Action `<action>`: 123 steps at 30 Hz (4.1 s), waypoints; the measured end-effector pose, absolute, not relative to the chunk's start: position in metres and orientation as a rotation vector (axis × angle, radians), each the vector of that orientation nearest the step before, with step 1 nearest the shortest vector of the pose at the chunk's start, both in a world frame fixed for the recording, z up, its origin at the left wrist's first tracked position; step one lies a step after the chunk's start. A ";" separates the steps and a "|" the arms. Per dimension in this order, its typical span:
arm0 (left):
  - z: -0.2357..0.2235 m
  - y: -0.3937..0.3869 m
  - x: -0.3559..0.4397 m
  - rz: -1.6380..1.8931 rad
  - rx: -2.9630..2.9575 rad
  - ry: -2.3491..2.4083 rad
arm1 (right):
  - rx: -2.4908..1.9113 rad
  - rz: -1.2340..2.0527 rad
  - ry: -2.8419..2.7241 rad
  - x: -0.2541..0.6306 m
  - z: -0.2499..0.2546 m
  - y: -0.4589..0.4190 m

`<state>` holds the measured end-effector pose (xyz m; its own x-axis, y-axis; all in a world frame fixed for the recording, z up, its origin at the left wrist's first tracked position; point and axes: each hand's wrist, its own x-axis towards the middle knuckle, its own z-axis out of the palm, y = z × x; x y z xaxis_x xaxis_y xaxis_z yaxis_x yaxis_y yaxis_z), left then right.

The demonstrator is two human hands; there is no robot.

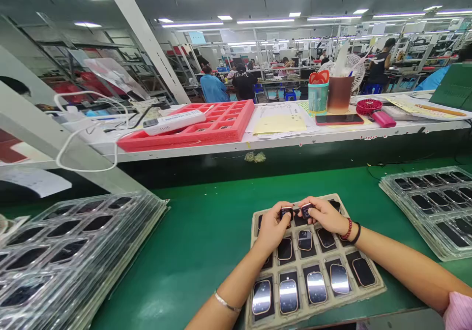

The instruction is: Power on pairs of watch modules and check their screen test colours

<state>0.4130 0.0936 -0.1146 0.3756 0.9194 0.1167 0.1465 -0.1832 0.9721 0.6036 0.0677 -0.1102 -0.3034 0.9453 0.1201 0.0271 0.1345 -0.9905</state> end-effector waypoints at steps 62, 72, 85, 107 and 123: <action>-0.121 0.093 0.414 0.999 1.706 0.974 | -0.943 1.230 -1.620 0.604 -0.119 0.069; -0.115 0.095 0.413 0.965 1.366 0.930 | -1.011 1.284 -1.557 0.609 -0.117 0.068; -0.111 0.096 0.412 1.005 1.297 0.922 | -0.942 1.404 -1.432 0.612 -0.116 0.071; -0.112 0.095 0.414 0.984 1.323 0.911 | -0.992 1.353 -1.554 0.608 -0.120 0.071; -0.115 0.088 0.415 0.930 1.516 0.957 | -0.938 1.296 -1.618 0.607 -0.119 0.066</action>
